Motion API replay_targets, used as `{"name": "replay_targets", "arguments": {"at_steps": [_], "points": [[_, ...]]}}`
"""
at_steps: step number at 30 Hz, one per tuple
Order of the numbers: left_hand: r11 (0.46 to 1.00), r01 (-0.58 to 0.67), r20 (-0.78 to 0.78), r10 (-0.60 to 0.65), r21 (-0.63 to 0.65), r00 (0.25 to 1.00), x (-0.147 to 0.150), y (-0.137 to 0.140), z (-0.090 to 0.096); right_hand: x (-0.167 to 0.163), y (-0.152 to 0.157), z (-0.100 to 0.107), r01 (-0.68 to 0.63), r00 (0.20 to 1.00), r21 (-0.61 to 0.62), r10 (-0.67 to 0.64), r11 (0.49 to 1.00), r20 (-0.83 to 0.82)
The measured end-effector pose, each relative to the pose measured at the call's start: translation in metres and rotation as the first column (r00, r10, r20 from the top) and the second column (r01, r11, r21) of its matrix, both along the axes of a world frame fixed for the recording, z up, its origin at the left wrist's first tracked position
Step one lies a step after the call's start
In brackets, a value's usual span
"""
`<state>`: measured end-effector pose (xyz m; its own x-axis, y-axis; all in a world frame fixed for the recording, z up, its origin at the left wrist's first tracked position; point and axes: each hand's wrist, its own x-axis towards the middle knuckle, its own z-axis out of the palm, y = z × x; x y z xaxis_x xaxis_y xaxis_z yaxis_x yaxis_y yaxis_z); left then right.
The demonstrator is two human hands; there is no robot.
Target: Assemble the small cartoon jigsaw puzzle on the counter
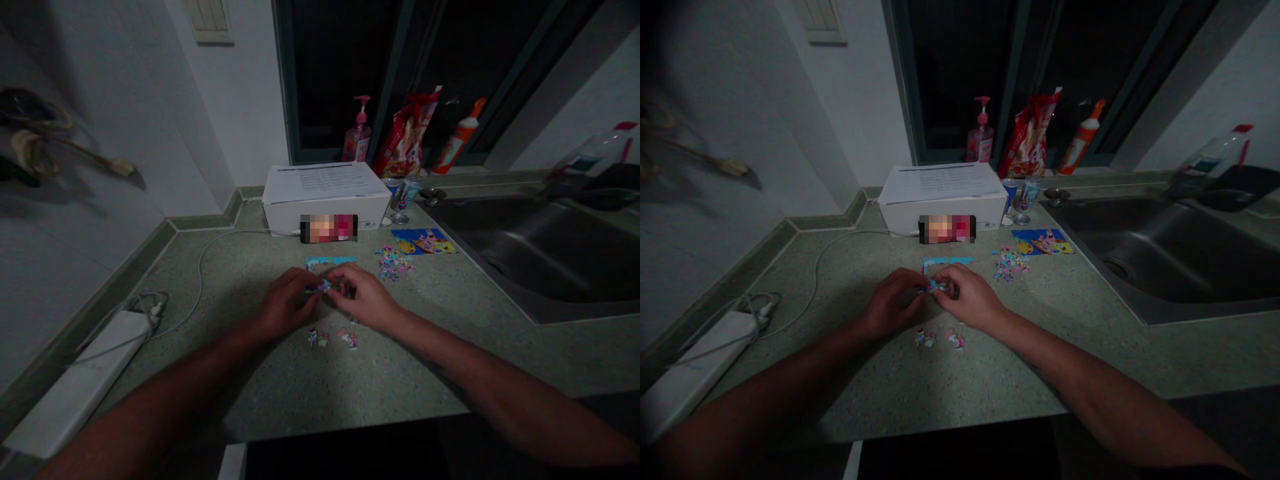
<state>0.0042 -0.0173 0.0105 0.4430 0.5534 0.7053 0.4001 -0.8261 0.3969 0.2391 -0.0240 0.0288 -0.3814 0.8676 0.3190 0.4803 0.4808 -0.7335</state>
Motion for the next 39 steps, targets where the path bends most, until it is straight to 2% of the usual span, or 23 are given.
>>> {"name": "replay_targets", "arguments": {"at_steps": [6,12,21,31,39], "points": [[0.996,0.001,-0.001,-0.001,-0.085,1.000,0.0001,0.0022,-0.0014,0.0024,0.0005,0.0012,-0.029,0.999,0.074,0.026,0.997,0.037],[0.993,-0.020,0.001,0.020,-0.116,1.000,0.0006,0.0027,-0.0011,0.0039,0.0012,0.0013,-0.040,0.996,0.092,0.032,0.995,0.083],[0.991,-0.032,0.005,0.033,-0.133,0.999,0.0022,0.0011,0.0015,0.0050,-0.0012,0.0052,-0.076,0.992,0.144,0.061,0.987,0.109],[0.993,-0.027,-0.005,0.026,-0.114,1.000,0.0009,0.0021,-0.0016,0.0042,-0.0019,0.0076,-0.071,0.989,0.121,0.054,0.990,0.136],[0.994,-0.023,-0.005,0.023,-0.102,1.000,0.0026,0.0021,-0.0012,0.0050,0.0003,0.0051,-0.098,0.989,0.175,0.077,0.980,0.126]]}}
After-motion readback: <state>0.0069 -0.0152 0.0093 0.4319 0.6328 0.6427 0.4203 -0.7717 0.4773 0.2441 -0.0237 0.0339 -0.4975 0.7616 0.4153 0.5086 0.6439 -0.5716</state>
